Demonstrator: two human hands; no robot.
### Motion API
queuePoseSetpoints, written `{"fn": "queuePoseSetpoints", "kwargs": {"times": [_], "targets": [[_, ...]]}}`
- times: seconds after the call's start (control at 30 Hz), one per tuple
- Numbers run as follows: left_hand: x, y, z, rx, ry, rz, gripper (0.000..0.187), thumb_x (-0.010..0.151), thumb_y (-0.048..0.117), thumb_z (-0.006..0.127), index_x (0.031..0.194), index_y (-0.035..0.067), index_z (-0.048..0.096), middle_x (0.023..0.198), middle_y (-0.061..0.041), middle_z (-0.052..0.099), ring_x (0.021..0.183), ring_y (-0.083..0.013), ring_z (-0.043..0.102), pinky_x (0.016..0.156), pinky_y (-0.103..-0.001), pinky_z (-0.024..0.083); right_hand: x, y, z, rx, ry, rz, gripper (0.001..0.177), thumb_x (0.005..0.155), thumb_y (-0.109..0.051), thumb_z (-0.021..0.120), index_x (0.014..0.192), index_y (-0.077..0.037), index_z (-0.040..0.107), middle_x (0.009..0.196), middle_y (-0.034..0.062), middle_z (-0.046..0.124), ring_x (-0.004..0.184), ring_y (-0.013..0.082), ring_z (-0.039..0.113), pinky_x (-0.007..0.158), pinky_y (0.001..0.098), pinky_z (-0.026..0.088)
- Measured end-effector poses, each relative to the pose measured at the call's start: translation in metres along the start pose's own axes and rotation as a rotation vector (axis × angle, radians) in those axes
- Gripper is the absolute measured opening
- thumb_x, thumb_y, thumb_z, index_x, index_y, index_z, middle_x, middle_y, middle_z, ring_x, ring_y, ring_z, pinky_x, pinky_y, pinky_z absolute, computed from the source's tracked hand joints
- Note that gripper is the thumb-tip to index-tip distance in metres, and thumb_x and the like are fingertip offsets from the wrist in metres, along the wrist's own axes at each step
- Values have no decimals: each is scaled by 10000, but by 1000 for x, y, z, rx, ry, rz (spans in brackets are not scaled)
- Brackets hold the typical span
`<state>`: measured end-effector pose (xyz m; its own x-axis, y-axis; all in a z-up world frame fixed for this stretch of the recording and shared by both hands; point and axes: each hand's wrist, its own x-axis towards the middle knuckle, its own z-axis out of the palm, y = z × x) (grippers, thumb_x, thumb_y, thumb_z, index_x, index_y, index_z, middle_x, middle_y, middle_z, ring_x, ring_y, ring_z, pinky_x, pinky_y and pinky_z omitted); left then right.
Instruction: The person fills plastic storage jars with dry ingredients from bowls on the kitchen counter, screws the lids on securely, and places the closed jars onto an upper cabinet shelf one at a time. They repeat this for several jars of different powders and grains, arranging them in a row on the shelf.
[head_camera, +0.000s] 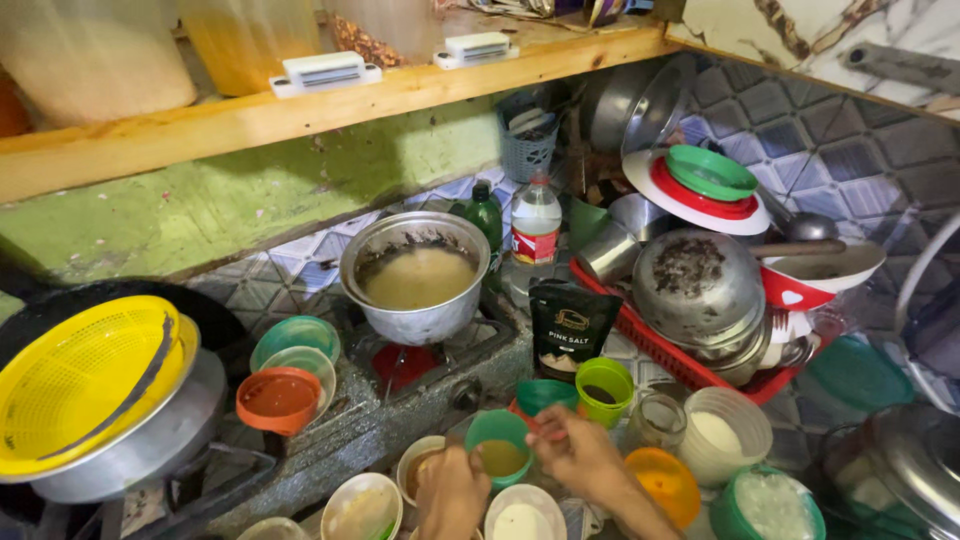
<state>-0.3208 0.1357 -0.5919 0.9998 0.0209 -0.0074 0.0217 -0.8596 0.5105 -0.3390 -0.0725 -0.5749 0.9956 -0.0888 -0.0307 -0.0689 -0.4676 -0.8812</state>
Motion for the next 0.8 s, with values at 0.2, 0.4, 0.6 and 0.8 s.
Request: {"fn": "queuePoseSetpoints", "kwargs": {"times": [0.2, 0.4, 0.6, 0.8], "targets": [[-2, 34, -35, -24, 73, 63, 348, 944, 442, 605, 1031, 113, 675, 945, -212, 719, 914, -441, 699, 778, -559, 556, 22, -14, -32, -396, 220, -287, 245, 792, -103, 747, 1036, -102, 733, 1037, 130, 753, 871, 343, 743, 740, 424, 595], [10, 62, -50, -173, 113, 249, 292, 908, 402, 657, 908, 125, 748, 855, -212, 727, 821, -452, 695, 739, -551, 548, 36, -30, -30, -632, 140, -228, 254, 774, -99, 748, 1028, -97, 733, 1066, 171, 702, 959, 410, 685, 800, 507, 553], [11, 71, -56, -270, -3, 194, 280, 924, 382, 659, 914, 115, 744, 849, -148, 759, 833, -392, 732, 760, -506, 570, 38, -31, -36, -712, 14, -188, 272, 744, -130, 780, 1012, -104, 739, 1079, 156, 675, 1011, 364, 672, 825, 480, 554], [11, 67, -56, -308, 27, 208, 249, 901, 356, 664, 905, 121, 747, 828, -121, 766, 826, -389, 732, 734, -499, 563, 39, -26, -41, -666, 8, -147, 184, 774, -85, 739, 953, -118, 766, 1016, 104, 727, 933, 302, 722, 779, 433, 576]]}}
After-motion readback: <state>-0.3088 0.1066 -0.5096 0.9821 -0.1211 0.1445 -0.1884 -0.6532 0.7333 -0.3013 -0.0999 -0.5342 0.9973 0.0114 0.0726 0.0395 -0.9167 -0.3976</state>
